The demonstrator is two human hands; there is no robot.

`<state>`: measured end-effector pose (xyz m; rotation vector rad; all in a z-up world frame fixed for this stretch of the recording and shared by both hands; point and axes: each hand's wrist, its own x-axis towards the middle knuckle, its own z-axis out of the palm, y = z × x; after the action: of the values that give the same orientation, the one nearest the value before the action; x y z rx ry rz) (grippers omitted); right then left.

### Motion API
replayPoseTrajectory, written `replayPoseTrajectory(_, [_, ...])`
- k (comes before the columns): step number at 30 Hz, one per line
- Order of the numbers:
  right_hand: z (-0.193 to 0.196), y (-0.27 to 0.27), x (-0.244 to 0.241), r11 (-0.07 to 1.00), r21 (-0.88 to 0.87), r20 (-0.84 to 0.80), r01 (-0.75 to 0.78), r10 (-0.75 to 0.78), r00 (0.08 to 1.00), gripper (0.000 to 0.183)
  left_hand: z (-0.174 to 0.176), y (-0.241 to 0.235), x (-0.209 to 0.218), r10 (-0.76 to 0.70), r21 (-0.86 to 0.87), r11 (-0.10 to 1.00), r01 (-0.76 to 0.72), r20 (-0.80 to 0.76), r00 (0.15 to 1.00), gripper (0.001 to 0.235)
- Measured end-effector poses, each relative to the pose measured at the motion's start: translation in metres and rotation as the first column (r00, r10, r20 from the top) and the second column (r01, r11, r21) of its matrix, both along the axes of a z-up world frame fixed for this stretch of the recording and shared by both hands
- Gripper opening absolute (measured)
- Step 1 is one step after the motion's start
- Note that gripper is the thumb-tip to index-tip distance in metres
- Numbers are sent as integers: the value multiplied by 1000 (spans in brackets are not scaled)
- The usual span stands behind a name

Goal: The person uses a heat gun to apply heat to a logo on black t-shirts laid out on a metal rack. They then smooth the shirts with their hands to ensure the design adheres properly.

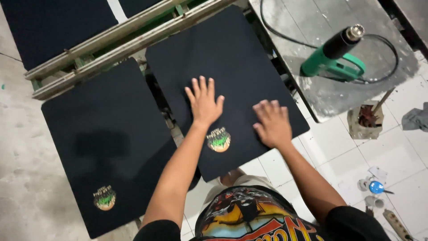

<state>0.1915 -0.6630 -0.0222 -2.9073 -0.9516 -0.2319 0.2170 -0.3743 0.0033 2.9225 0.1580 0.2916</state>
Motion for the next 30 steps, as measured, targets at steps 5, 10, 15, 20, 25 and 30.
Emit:
replayPoseTrajectory(5, [-43, -83, -17, 919, 132, 5, 371, -375, 927, 73, 19, -70, -94, -230, -148, 957, 251, 143, 963, 73])
replayPoseTrajectory(10, [-21, -27, -61, 963, 203, 107, 177, -202, 974, 80, -16, -113, -173, -471, -239, 849, 471, 62, 880, 81])
replayPoseTrajectory(15, [-29, -42, -77, 982, 119, -61, 148, -141, 988, 74, -9, -113, -196, -481, -135, 874, 467, -106, 870, 89])
replayPoseTrajectory(20, [-46, -99, -47, 801, -67, -136, 595, -598, 790, 91, -8, -110, -203, -483, -9, 874, 487, -144, 864, 93])
replayPoseTrajectory(25, [-23, -27, 0, 973, 229, 314, 33, -106, 943, 78, -10, -111, -201, -488, 42, 867, 496, -133, 863, 87])
replayPoseTrajectory(30, [-12, 0, 43, 964, 203, 52, -171, 164, 985, 73, -8, -111, -200, -502, 2, 862, 507, -138, 854, 81])
